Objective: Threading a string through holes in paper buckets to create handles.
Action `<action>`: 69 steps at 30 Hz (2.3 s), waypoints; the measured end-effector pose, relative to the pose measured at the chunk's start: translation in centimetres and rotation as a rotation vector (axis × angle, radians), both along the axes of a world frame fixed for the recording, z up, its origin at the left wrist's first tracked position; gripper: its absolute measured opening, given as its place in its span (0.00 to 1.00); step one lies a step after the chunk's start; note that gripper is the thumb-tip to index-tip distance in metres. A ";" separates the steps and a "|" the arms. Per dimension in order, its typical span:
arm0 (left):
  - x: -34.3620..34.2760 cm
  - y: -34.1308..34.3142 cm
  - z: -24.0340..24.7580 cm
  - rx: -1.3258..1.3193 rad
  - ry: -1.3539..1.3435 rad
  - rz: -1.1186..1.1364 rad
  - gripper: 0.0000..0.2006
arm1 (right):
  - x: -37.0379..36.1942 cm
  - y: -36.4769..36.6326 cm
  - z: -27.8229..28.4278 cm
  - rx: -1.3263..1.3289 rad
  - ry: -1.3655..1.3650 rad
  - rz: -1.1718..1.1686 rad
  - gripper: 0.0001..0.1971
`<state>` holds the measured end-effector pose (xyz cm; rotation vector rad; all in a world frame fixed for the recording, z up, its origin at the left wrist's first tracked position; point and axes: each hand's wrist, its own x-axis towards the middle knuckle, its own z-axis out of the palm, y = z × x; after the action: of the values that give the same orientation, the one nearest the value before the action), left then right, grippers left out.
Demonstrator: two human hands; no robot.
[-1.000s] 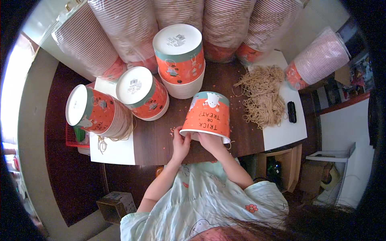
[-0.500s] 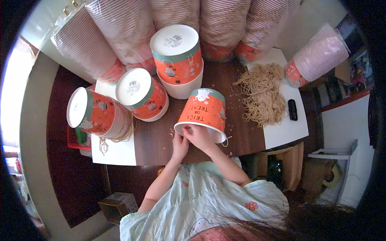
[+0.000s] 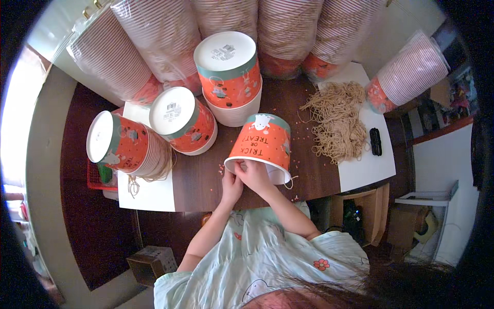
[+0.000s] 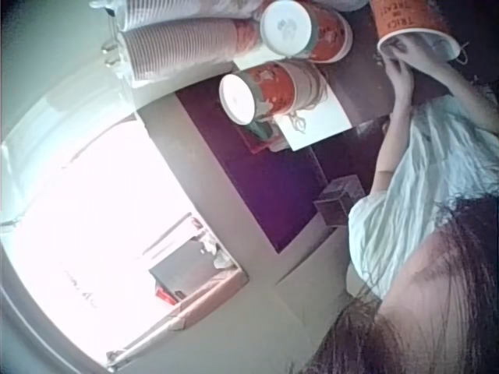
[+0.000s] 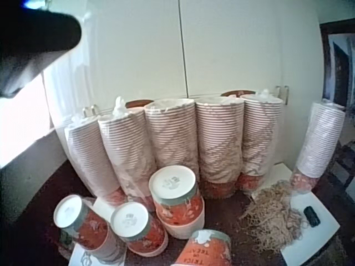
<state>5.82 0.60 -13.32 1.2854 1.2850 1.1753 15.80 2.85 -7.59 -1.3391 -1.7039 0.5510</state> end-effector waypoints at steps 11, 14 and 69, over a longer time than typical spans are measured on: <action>0.2 -0.3 1.5 -0.038 -0.058 -0.014 0.14 | -0.1 -0.4 -0.5 -0.074 0.107 0.103 0.12; 0.2 -0.3 1.4 -0.030 -0.081 -0.024 0.14 | 0.0 -0.5 -0.3 -0.080 0.111 0.120 0.12; 0.4 0.6 7.6 0.189 0.285 -0.076 0.09 | 2.2 -2.2 1.2 0.056 -0.177 -0.144 0.13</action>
<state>6.22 1.21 -5.76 1.6741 1.3372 1.1084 18.04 0.68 -6.37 -1.4923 -1.7331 0.3076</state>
